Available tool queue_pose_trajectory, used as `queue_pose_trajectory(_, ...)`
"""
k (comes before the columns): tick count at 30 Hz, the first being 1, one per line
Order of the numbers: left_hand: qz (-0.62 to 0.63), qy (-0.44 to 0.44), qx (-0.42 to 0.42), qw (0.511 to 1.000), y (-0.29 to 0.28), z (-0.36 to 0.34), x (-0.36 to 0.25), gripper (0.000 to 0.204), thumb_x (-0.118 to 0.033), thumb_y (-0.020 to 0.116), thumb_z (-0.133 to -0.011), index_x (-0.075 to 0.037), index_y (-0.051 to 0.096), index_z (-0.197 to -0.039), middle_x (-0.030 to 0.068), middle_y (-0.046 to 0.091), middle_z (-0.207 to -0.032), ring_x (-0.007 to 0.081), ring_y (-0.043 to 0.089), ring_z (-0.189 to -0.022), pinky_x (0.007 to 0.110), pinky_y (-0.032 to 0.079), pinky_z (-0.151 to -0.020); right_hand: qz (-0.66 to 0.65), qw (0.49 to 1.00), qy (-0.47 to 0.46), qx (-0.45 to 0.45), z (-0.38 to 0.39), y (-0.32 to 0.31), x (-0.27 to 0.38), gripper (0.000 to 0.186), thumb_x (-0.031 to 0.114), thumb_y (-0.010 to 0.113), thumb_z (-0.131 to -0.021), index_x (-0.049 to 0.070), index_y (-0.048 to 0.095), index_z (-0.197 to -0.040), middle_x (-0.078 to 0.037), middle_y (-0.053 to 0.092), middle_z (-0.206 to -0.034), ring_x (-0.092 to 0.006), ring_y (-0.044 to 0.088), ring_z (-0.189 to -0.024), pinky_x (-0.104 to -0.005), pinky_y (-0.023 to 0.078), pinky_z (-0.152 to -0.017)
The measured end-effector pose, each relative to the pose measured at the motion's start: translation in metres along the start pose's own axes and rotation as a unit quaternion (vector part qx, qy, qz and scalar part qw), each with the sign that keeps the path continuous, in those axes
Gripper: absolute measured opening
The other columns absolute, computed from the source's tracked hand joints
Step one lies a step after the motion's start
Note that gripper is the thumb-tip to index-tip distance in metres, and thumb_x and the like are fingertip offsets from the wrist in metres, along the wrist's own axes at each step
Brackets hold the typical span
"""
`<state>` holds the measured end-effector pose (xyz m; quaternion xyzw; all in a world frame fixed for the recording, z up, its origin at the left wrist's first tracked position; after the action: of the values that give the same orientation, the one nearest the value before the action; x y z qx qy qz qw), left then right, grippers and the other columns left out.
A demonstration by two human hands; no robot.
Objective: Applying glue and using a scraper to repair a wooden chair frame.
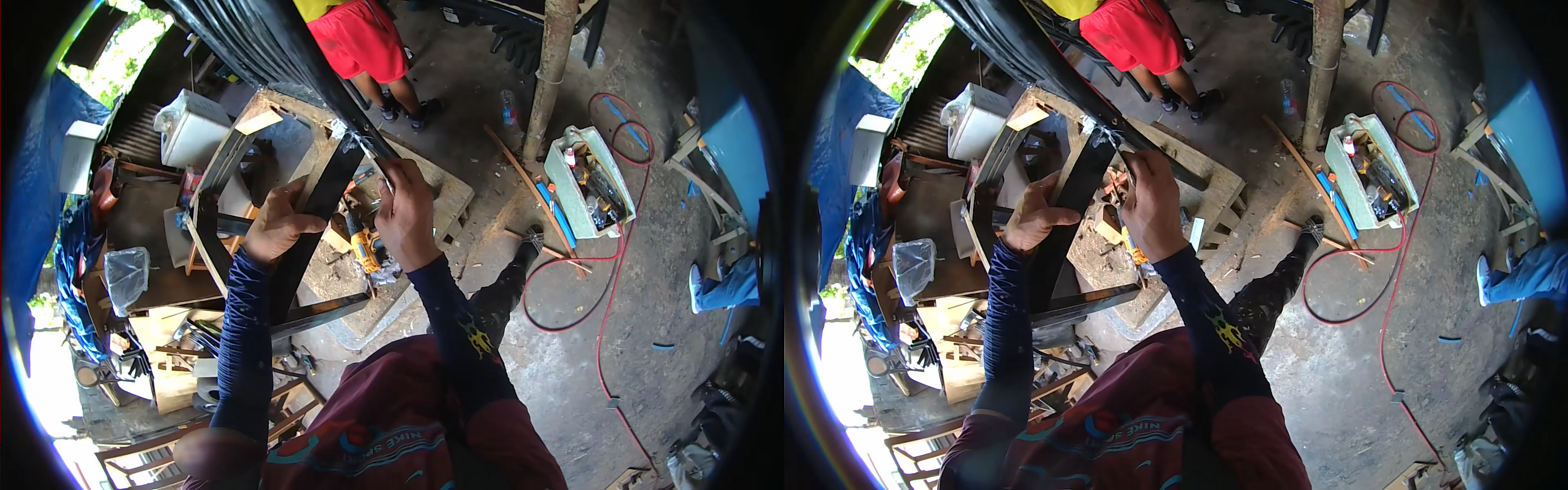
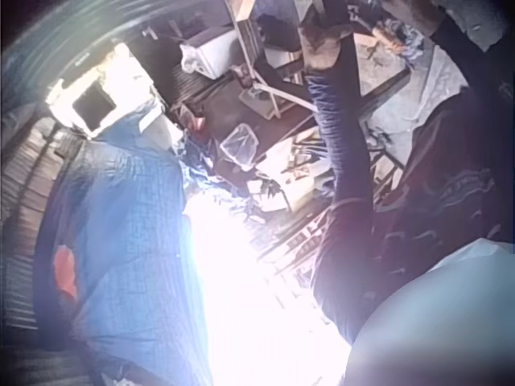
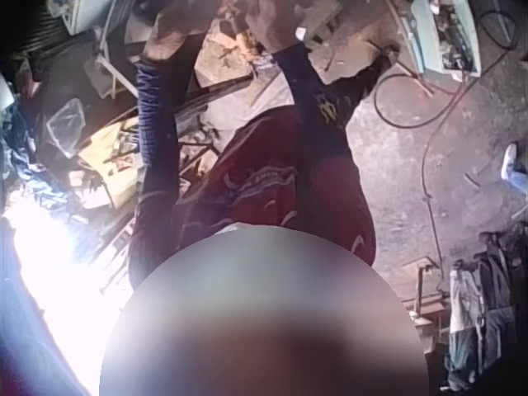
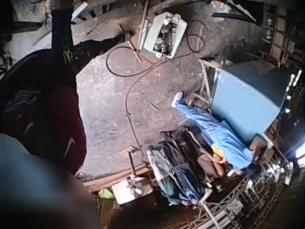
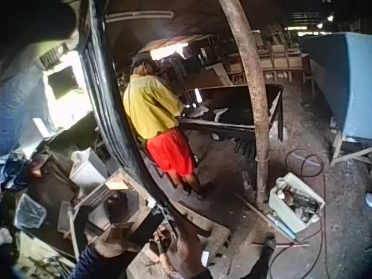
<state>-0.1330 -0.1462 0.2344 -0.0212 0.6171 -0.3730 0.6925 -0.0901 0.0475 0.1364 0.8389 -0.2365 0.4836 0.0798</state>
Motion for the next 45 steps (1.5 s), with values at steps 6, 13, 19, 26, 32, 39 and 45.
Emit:
queue_pose_trajectory(6,-0.013,-0.013,-0.01,1.0,0.001,0.002,0.001,0.049,0.002,0.076,-0.068,0.007,0.064,-0.114,0.0083,0.069,-0.1,0.0141,0.06,-0.092,0.029,0.049,-0.083,0.043,0.997,-0.058,-0.007,-0.026,0.008,0.014,0.027,-0.008,0.062,-0.082,-0.003,0.057,-0.109,-0.02,0.056,-0.102,-0.0402,0.059,-0.097,-0.0459,0.049,-0.082)
queue_pose_trajectory(13,-0.019,-0.01,-0.011,1.0,0.0,0.001,0.004,0.055,0.005,0.074,-0.069,0.007,0.06,-0.122,0.0088,0.067,-0.108,0.015,0.06,-0.099,0.029,0.049,-0.09,0.273,0.948,-0.089,0.135,-0.056,0.002,0.035,0.011,0.006,0.063,-0.082,-0.001,0.062,-0.091,-0.018,0.061,-0.094,-0.0294,0.063,-0.086,-0.0418,0.054,-0.072)
queue_pose_trajectory(19,-0.01,0.004,-0.014,1.0,-0.002,-0.002,0.013,0.062,0.002,0.076,-0.07,0.007,0.058,-0.128,0.0094,0.067,-0.112,0.0158,0.059,-0.103,0.029,0.048,-0.093,0.121,0.984,-0.094,0.092,-0.031,0.006,-0.001,0.043,-0.001,0.073,-0.07,0.002,0.05,-0.105,-0.02,0.056,-0.099,-0.0404,0.058,-0.092,-0.0454,0.051,-0.08)
queue_pose_trajectory(26,-0.01,0.046,-0.007,0.999,-0.004,-0.006,0.013,0.063,0.002,0.077,-0.07,0.006,0.058,-0.13,0.0096,0.07,-0.113,0.0163,0.063,-0.105,0.03,0.048,-0.098,0.035,0.995,0.066,0.062,0.042,-0.019,-0.057,0.059,-0.009,0.059,-0.07,-0.001,0.054,-0.129,-0.023,0.058,-0.112,-0.0445,0.058,-0.106,-0.0493,0.049,-0.093)
queue_pose_trajectory(32,0.01,-0.024,0.007,1.0,0.007,0.002,-0.003,0.063,0.002,0.076,-0.07,0.002,0.057,-0.13,0.0105,0.072,-0.112,0.0167,0.066,-0.101,0.031,0.051,-0.095,0.053,0.995,-0.017,-0.078,0.039,0.03,-0.019,0.057,-0.001,0.066,-0.078,0.0,0.051,-0.133,-0.019,0.048,-0.125,-0.0392,0.05,-0.112,-0.0493,0.043,-0.097)
queue_pose_trajectory(39,-0.011,-0.04,-0.009,0.999,0.008,0.002,-0.01,0.062,0.005,0.075,-0.069,0.003,0.059,-0.129,0.0064,0.07,-0.114,0.015,0.063,-0.103,0.03,0.048,-0.095,0.167,0.978,-0.032,-0.122,0.005,0.066,0.011,0.059,0.006,0.063,-0.084,-0.003,0.045,-0.14,-0.02,0.046,-0.125,-0.0382,0.05,-0.11,-0.0535,0.041,-0.096)
queue_pose_trajectory(45,0.027,-0.057,0.007,0.998,0.004,0.001,0.0,0.063,0.006,0.074,-0.069,0.003,0.059,-0.131,0.006,0.069,-0.115,0.0144,0.062,-0.104,0.029,0.048,-0.096,-0.103,0.994,0.005,0.021,0.005,0.013,-0.006,0.047,-0.011,0.059,-0.074,-0.002,0.063,-0.12,-0.019,0.058,-0.112,-0.0355,0.06,-0.099,-0.0409,0.05,-0.082)
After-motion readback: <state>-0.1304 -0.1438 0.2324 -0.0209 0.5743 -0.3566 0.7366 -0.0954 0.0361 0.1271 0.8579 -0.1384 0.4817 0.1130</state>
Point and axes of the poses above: each hand's wrist, its own z-axis away from the middle knuckle, its own y-axis out of the palm, x = y × z, the point moved 2 cm from there along -z, towards the middle knuckle
